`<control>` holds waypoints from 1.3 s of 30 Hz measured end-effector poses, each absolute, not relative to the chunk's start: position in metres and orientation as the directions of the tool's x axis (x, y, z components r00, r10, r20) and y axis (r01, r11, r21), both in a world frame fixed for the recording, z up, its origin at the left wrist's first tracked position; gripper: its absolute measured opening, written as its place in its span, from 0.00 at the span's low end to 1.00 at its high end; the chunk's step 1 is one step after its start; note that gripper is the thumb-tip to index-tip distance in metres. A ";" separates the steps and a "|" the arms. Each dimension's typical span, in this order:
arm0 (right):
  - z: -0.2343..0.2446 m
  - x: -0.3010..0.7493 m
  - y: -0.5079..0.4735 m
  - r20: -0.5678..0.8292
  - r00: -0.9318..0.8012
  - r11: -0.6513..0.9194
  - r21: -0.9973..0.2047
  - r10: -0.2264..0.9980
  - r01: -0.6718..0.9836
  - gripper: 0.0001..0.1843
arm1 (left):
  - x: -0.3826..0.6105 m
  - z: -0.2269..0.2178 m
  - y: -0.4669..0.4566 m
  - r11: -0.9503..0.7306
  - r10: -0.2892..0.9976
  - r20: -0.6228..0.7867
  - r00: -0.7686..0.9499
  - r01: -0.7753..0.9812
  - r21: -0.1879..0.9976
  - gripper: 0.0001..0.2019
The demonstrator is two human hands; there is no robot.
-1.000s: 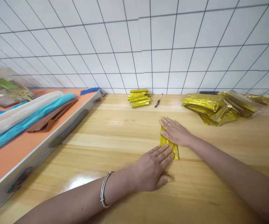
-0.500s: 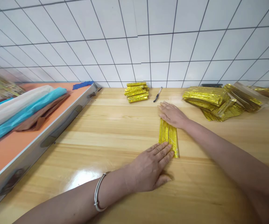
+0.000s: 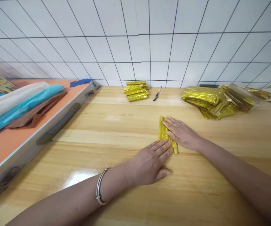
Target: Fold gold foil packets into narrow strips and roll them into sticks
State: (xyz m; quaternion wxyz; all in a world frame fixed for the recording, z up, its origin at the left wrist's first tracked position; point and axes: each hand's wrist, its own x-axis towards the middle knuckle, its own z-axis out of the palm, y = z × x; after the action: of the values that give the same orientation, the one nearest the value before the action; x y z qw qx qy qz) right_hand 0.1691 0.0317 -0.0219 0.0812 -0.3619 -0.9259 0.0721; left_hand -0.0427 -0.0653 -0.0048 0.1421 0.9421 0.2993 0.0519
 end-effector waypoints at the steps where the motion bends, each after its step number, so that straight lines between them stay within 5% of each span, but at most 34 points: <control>1: -0.023 0.169 0.032 0.087 -0.722 0.724 -0.179 0.686 0.666 0.30 | -0.043 -0.005 -0.065 -0.782 0.578 0.017 0.816 0.548 0.298 0.34; 17: -0.018 0.165 0.029 0.076 -0.709 0.712 -0.135 0.701 0.689 0.30 | -0.043 -0.005 -0.066 -0.791 0.570 0.031 0.821 0.538 0.292 0.31; 27: -0.020 0.196 0.024 0.103 -0.748 0.740 -0.286 0.656 0.609 0.36 | -0.041 -0.002 -0.066 -0.789 0.573 0.018 0.819 0.546 0.281 0.31; 39: -0.032 0.199 0.061 0.165 -0.558 0.582 -0.217 0.813 0.783 0.33 | -0.042 -0.003 -0.067 -0.788 0.573 0.030 0.819 0.541 0.293 0.31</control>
State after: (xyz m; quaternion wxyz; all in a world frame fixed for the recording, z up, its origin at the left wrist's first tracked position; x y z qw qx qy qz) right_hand 0.1992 0.0613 -0.0316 0.1242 -0.4532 -0.8807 0.0594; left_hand -0.0415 -0.0667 -0.0031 0.1369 0.9438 0.2951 0.0588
